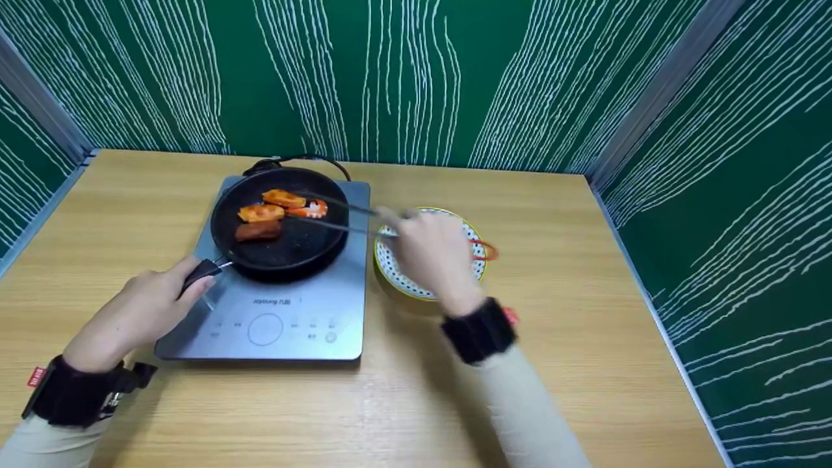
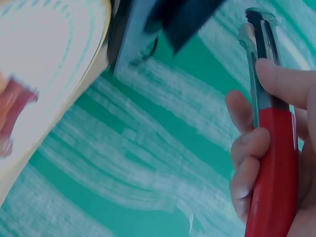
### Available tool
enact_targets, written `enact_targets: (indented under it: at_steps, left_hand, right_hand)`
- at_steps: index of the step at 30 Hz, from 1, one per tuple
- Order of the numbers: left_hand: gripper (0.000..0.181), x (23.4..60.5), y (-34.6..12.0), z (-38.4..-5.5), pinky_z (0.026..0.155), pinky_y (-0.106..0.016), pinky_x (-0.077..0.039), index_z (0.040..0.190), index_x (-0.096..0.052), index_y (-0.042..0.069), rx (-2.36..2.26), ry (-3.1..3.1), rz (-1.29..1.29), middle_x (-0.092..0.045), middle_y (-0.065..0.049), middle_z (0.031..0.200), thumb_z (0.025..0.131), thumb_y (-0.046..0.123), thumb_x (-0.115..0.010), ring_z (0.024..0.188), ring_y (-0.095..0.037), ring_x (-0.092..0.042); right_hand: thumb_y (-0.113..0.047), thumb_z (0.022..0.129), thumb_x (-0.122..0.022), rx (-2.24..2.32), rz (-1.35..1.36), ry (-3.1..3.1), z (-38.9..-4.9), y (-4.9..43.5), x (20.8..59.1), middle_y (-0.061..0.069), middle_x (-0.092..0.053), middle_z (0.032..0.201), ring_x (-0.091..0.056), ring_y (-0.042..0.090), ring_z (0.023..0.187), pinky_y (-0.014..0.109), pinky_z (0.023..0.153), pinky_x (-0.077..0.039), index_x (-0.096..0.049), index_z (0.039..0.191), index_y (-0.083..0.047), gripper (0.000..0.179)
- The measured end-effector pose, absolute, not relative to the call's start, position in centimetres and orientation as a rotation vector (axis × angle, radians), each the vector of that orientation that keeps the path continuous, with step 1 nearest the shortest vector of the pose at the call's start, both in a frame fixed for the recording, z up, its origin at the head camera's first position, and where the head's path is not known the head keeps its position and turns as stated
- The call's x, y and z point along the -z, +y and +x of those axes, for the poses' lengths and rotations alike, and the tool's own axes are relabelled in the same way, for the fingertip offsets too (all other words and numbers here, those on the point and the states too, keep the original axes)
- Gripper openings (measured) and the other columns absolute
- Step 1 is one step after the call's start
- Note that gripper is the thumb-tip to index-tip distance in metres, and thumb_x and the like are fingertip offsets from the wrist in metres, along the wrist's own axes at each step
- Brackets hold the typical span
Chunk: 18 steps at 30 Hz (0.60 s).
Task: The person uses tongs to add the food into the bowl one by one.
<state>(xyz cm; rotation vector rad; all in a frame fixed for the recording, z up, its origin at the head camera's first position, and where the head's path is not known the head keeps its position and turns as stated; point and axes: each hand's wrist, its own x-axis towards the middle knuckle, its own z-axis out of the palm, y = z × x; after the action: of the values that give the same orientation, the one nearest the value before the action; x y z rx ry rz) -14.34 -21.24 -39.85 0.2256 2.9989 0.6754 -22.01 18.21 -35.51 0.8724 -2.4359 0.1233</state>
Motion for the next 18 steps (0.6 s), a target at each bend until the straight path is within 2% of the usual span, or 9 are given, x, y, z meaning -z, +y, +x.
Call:
enact_targets:
  at_steps: [3,9,18]
  left_hand:
    - [0.027,39.8,-21.2,-14.4,0.06,-0.039,-0.039,0.119,-0.056,0.006,-0.677,2.995,0.229,-0.052,-0.01,0.078,0.113,0.033,-0.052,0.07,-0.028,-0.054]
    - [0.027,39.8,-21.4,-14.5,0.061,-0.04,-0.039,0.118,-0.056,0.006,-0.666,2.996,0.251,-0.052,-0.01,0.078,0.114,0.032,-0.052,0.07,-0.028,-0.054]
    - [0.027,40.0,-21.5,-14.5,0.06,-0.039,-0.039,0.12,-0.056,0.006,-0.684,2.989,0.238,-0.053,-0.012,0.078,0.113,0.032,-0.052,0.068,-0.028,-0.054]
  right_hand:
    - [-0.03,0.093,-0.084,-0.175,0.831,-2.49,-21.6,21.8,35.3,0.006,-0.076,0.084,-0.058,0.02,0.051,0.032,0.042,-0.033,-0.077,0.13,-0.019,0.039]
    - [-0.029,0.093,-0.084,-0.17,0.679,-2.636,-20.4,27.5,35.6,0.01,-0.077,0.086,-0.065,0.023,0.06,0.032,0.048,-0.039,-0.077,0.13,-0.015,0.04]
    - [-0.028,0.096,-0.083,-0.243,0.467,-2.84,-19.6,32.4,36.6,0.006,-0.07,0.077,-0.051,0.02,0.059,0.032,0.05,-0.035,-0.074,0.135,-0.012,0.043]
